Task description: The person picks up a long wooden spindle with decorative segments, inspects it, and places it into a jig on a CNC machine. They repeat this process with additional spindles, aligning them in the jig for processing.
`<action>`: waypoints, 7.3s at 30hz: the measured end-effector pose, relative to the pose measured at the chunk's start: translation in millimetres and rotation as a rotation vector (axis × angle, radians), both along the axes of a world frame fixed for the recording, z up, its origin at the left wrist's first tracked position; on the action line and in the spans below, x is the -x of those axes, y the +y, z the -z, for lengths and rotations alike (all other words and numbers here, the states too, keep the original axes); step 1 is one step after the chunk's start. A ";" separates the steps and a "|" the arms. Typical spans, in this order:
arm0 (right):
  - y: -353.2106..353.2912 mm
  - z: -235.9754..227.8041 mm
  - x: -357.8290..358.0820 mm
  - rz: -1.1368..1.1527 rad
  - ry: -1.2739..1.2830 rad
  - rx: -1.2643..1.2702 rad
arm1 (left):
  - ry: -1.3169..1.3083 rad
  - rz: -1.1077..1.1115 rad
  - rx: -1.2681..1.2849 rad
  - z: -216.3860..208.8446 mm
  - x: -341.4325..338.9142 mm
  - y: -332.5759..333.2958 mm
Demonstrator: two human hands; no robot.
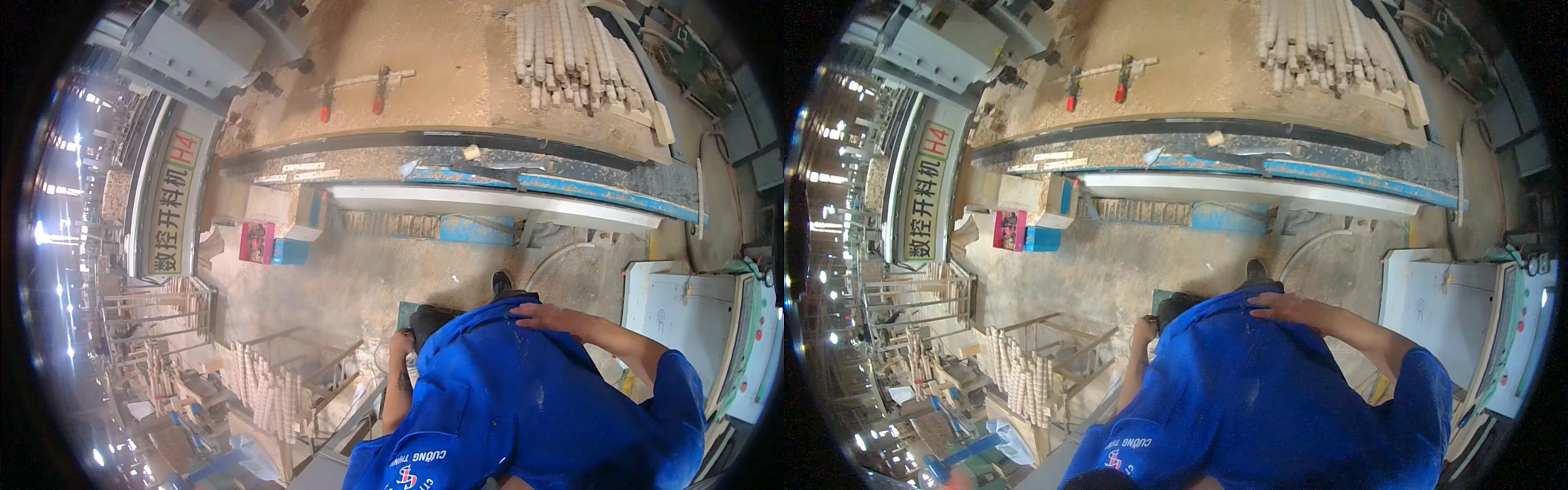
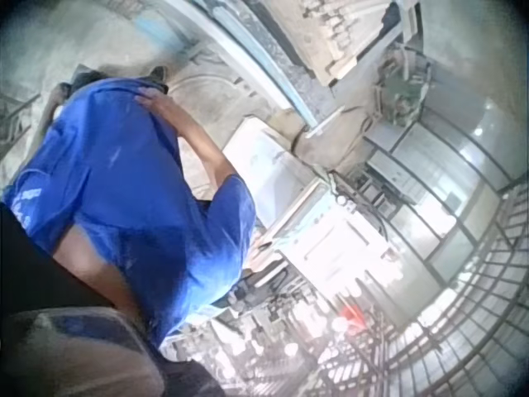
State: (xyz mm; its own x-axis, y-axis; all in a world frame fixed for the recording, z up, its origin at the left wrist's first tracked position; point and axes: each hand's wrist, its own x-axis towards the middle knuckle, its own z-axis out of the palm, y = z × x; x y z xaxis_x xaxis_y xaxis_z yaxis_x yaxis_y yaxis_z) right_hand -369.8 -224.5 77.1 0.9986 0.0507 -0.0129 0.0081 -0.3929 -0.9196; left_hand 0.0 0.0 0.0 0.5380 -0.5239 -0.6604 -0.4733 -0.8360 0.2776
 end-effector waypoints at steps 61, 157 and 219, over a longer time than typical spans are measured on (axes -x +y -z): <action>-192.2 -5.2 -310.0 -0.196 -0.065 0.052 | 0.127 0.047 0.080 -34.1 -269.4 -201.4; -224.9 -147.6 -315.2 1.450 -0.151 -0.135 | -0.388 0.618 1.278 -214.7 -295.0 -658.9; -266.9 154.7 350.7 2.433 0.179 0.340 | -0.288 0.553 0.800 -218.6 228.9 -675.7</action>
State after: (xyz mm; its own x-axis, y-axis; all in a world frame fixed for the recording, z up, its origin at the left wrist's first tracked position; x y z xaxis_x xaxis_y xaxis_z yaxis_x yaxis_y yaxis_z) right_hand -720.4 -491.5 -77.6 -0.7169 -0.6754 0.1731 -0.5073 0.3349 -0.7941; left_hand -228.9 -675.7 218.6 0.1699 -0.9793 0.1100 -0.8747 -0.0984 0.4745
